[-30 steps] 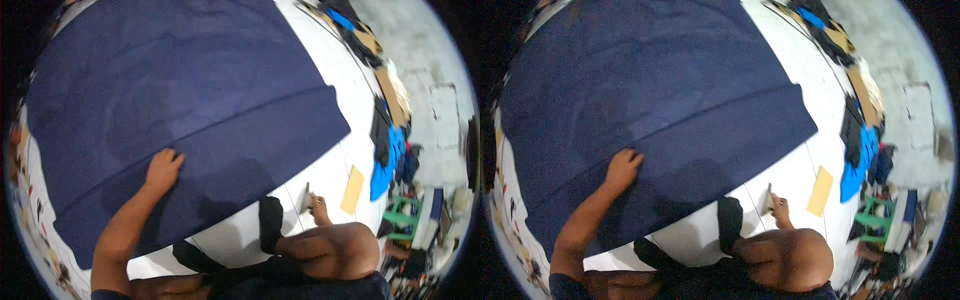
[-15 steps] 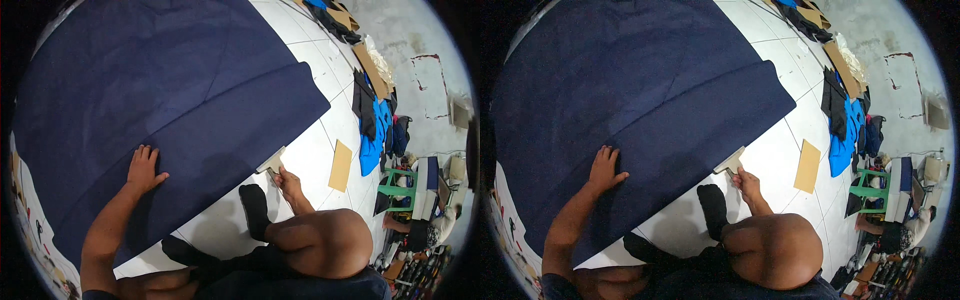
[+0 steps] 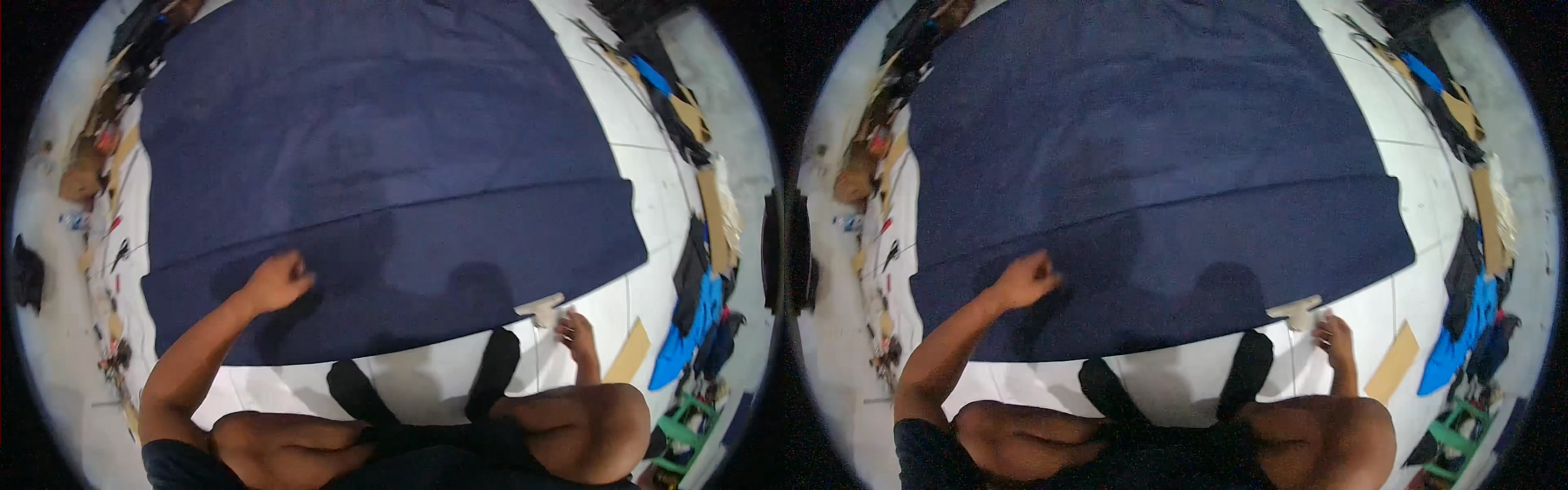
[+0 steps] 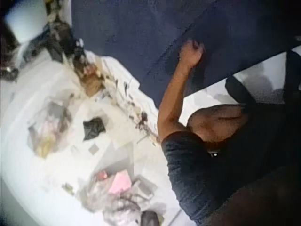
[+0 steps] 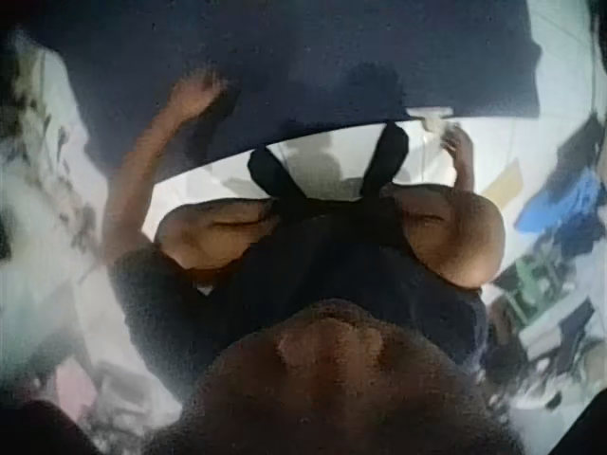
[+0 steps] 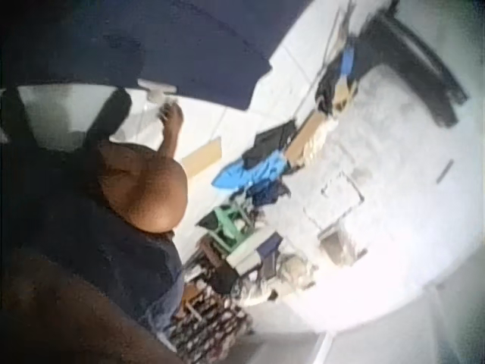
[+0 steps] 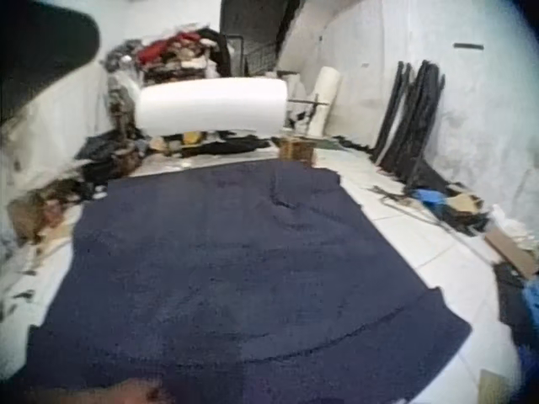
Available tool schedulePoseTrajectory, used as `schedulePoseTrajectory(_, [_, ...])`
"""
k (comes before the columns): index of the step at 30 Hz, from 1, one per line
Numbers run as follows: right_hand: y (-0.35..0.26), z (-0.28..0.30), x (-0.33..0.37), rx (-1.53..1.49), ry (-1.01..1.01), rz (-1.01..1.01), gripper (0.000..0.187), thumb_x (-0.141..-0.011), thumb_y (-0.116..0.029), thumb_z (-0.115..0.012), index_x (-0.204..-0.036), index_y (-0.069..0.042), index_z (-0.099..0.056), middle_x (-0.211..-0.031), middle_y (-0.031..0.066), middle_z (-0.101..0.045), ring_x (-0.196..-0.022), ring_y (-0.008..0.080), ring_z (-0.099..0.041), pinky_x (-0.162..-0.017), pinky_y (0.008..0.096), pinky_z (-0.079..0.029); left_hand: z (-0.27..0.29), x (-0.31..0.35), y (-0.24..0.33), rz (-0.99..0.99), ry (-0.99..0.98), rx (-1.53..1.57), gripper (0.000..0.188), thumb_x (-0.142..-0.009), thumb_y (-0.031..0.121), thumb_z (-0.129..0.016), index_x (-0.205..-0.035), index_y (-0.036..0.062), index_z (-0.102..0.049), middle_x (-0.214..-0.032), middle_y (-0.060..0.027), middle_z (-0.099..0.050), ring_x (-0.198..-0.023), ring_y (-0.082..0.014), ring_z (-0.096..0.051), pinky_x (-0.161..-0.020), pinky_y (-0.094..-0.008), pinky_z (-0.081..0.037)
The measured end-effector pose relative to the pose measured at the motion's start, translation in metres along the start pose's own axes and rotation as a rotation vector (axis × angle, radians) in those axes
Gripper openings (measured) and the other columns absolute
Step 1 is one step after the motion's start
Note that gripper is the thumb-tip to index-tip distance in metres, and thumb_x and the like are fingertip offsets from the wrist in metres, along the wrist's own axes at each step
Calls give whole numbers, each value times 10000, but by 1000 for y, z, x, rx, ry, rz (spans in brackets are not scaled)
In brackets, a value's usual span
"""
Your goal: The person spreads a large piece of blue fabric on a workshop floor, smoothing it by hand and using a large metal clip to secure the layers.
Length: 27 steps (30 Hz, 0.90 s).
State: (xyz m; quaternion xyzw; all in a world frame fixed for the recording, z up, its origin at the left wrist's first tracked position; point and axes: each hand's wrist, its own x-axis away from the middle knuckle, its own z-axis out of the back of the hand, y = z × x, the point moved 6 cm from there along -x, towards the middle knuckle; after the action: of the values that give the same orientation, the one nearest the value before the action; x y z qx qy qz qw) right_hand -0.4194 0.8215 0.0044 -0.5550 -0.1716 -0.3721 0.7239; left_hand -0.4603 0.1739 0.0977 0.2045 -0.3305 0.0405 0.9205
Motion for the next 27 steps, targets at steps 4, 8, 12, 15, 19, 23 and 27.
schedulePoseTrajectory(4, [-19,-30,-29,-307,-74,-54,433,-844,-444,-648,-1008,-71,-502,-772,44,-574,-658,144,-581,-534,247,-457,-145,148,-166,627,-776,502,702,-849,605,-512,-1150,-29,-543,-980,-200,-602,-838,-225,-610,-724,-350,-528])
schedulePoseTrajectory(8, [2,-24,-53,-391,54,-35,244,-897,-298,-610,-855,-69,-538,-633,13,-538,-480,97,-500,-407,215,-414,-231,204,-183,814,-97,1580,524,-899,496,-494,-1079,4,-514,-977,-194,-588,-870,-272,-616,-770,-350,-530])
schedulePoseTrajectory(12, [8,-8,-58,-389,58,-50,190,-894,-261,-594,-850,-91,-521,-619,3,-518,-480,95,-494,-406,216,-409,-222,168,-166,628,659,1966,276,-947,315,-459,-818,77,-516,-782,-63,-565,-707,-155,-580,-666,-301,-518])
schedulePoseTrajectory(15, [3,-20,-61,-395,27,-6,182,-882,-273,-592,-864,-107,-520,-607,-6,-495,-481,93,-485,-403,226,-398,-241,182,-212,599,978,2072,255,-928,310,-537,-916,56,-519,-796,-96,-603,-720,-215,-606,-705,-321,-534])
schedulePoseTrajectory(19, [-3,-14,-56,-386,60,31,170,-864,-277,-602,-872,-127,-523,-588,-19,-466,-472,94,-459,-419,231,-379,-257,175,-230,629,1011,1950,216,-925,239,-539,-831,44,-538,-661,-51,-541,-583,-175,-559,-559,-267,-522])
schedulePoseTrajectory(23, [-32,-14,-32,-388,68,42,171,-842,-259,-620,-864,-122,-519,-672,-5,-502,-520,96,-467,-440,219,-352,-295,247,-256,816,1216,1888,222,-848,275,-516,-917,67,-549,-877,-52,-562,-712,-159,-511,-602,-312,-465])
schedulePoseTrajectory(27, [-111,47,8,-273,292,435,224,-824,-282,-641,-875,-95,-528,-697,-8,-515,-508,96,-454,-442,231,-350,-185,217,-157,488,1240,1806,234,-836,266,-471,-936,71,-551,-972,-84,-615,-914,-234,-587,-829,-377,-485])
